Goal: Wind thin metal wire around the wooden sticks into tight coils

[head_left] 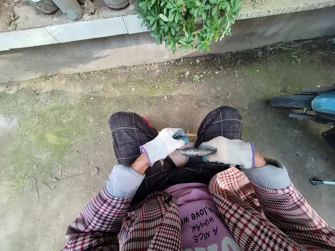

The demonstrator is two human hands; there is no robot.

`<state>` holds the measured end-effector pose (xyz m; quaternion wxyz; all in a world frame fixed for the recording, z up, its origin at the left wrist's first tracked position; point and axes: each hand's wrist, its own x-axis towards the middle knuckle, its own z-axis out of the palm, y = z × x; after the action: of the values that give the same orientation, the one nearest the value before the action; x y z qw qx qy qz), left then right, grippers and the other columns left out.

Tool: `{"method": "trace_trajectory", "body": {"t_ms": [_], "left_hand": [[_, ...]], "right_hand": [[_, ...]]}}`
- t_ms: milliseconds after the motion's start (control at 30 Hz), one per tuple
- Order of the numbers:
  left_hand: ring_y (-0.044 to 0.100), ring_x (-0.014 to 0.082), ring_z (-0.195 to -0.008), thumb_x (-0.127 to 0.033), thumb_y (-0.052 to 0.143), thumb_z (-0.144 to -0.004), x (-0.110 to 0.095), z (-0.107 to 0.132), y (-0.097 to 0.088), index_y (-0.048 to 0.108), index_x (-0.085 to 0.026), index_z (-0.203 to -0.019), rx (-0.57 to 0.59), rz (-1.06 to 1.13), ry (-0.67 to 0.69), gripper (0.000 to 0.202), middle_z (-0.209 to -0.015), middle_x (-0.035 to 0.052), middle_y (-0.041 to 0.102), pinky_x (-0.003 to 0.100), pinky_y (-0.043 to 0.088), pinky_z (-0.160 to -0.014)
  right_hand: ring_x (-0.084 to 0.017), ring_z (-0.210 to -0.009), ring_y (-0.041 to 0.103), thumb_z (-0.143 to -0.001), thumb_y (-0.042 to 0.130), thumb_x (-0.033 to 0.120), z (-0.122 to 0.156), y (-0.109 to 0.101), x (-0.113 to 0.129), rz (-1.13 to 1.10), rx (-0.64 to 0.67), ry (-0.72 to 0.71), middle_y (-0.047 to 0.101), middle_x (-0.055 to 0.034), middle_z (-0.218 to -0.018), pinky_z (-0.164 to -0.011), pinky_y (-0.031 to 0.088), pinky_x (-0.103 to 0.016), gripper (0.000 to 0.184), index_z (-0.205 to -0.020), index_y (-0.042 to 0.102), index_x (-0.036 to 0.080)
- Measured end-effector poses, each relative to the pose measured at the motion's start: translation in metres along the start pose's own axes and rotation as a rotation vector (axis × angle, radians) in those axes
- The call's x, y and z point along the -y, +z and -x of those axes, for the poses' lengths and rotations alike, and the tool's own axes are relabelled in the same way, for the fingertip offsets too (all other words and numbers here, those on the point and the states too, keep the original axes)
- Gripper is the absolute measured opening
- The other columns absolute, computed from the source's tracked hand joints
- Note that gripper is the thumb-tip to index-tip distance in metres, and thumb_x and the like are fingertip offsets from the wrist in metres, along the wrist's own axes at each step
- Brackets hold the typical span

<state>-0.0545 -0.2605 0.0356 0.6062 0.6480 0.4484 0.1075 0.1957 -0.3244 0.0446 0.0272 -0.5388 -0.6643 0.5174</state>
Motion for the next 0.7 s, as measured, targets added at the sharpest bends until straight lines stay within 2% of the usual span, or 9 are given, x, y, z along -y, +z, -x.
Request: {"method": "trace_trajectory", "body": {"t_ms": [100, 167, 267, 333, 433, 500, 567, 633, 700], "left_hand": [[0.058, 0.0141, -0.067, -0.018, 0.061, -0.083, 0.000, 0.000, 0.002, 0.073, -0.016, -0.079, -0.005, -0.046, 0.001, 0.013, -0.071, 0.0007, 0.070, 0.026, 0.045, -0.063], [0.061, 0.0146, -0.069, -0.018, 0.061, -0.084, 0.001, -0.001, 0.002, 0.075, -0.016, -0.083, 0.009, -0.031, 0.009, 0.014, -0.074, 0.0020, 0.073, 0.026, 0.048, -0.065], [0.066, 0.0159, -0.074, -0.019, 0.062, -0.085, 0.000, -0.001, 0.004, 0.078, -0.016, -0.090, -0.003, 0.035, -0.007, 0.017, -0.083, 0.0042, 0.078, 0.027, 0.053, -0.069], [0.069, 0.0166, -0.079, -0.019, 0.062, -0.085, -0.002, 0.002, 0.005, 0.079, -0.016, -0.096, 0.004, 0.107, -0.009, 0.020, -0.090, 0.0052, 0.080, 0.028, 0.056, -0.075], [0.073, 0.0191, -0.092, -0.021, 0.064, -0.087, -0.006, 0.007, 0.009, 0.079, -0.016, -0.098, 0.035, 0.200, 0.032, 0.019, -0.100, 0.0067, 0.082, 0.032, 0.058, -0.089], [0.074, 0.0204, -0.097, -0.023, 0.063, -0.090, -0.006, 0.008, 0.011, 0.079, -0.016, -0.094, 0.049, 0.207, 0.055, 0.018, -0.100, 0.0071, 0.082, 0.034, 0.058, -0.093], [0.074, 0.0208, -0.094, -0.025, 0.061, -0.093, -0.002, 0.005, 0.010, 0.077, -0.016, -0.090, 0.052, 0.151, 0.063, 0.019, -0.096, 0.0068, 0.081, 0.034, 0.058, -0.092], [0.073, 0.0212, -0.089, -0.025, 0.062, -0.094, 0.004, -0.001, 0.007, 0.076, -0.015, -0.086, 0.039, 0.041, 0.067, 0.020, -0.090, 0.0065, 0.080, 0.034, 0.058, -0.088], [0.073, 0.0217, -0.087, -0.026, 0.065, -0.093, 0.010, -0.007, 0.001, 0.077, -0.014, -0.086, 0.023, -0.073, 0.087, 0.018, -0.090, 0.0070, 0.080, 0.033, 0.059, -0.085]], "right_hand": [[-0.017, -0.063, 0.058, -0.082, 0.068, 0.021, -0.005, -0.002, -0.013, 0.167, -0.044, 0.023, 0.071, -0.0025, -0.072, -0.063, 0.041, -0.033, 0.005, -0.083, 0.073, 0.021], [-0.017, -0.067, 0.060, -0.083, 0.066, 0.022, -0.008, -0.007, -0.016, 0.213, -0.094, 0.057, 0.073, -0.0025, -0.077, -0.067, 0.043, -0.032, 0.007, -0.085, 0.073, 0.022], [-0.018, -0.070, 0.062, -0.081, 0.066, 0.024, -0.011, -0.014, -0.014, 0.206, -0.239, 0.133, 0.071, -0.0018, -0.077, -0.070, 0.045, -0.031, 0.005, -0.084, 0.071, 0.022], [-0.016, -0.067, 0.059, -0.082, 0.068, 0.027, -0.011, -0.016, -0.011, 0.094, -0.362, 0.160, 0.065, -0.0008, -0.072, -0.065, 0.045, -0.030, 0.006, -0.082, 0.069, 0.021], [-0.013, -0.056, 0.050, -0.082, 0.074, 0.042, -0.007, -0.018, -0.004, -0.347, -0.425, 0.160, 0.059, 0.0011, -0.069, -0.050, 0.043, -0.027, 0.024, -0.087, 0.067, 0.020], [-0.010, -0.049, 0.046, -0.077, 0.080, 0.052, -0.001, -0.019, 0.001, -0.649, -0.372, 0.154, 0.059, 0.0023, -0.068, -0.041, 0.039, -0.025, 0.038, -0.091, 0.066, 0.019], [-0.009, -0.045, 0.046, -0.074, 0.085, 0.054, 0.005, -0.022, 0.006, -0.791, -0.289, 0.122, 0.059, 0.0029, -0.067, -0.037, 0.036, -0.023, 0.045, -0.093, 0.066, 0.018], [-0.008, -0.043, 0.047, -0.074, 0.087, 0.053, 0.008, -0.024, 0.007, -0.784, -0.131, 0.065, 0.059, 0.0029, -0.065, -0.037, 0.036, -0.022, 0.044, -0.088, 0.065, 0.017], [-0.009, -0.044, 0.049, -0.076, 0.085, 0.053, 0.008, -0.025, 0.006, -0.694, 0.081, 0.021, 0.059, 0.0032, -0.063, -0.039, 0.038, -0.022, 0.042, -0.083, 0.064, 0.016]]}}
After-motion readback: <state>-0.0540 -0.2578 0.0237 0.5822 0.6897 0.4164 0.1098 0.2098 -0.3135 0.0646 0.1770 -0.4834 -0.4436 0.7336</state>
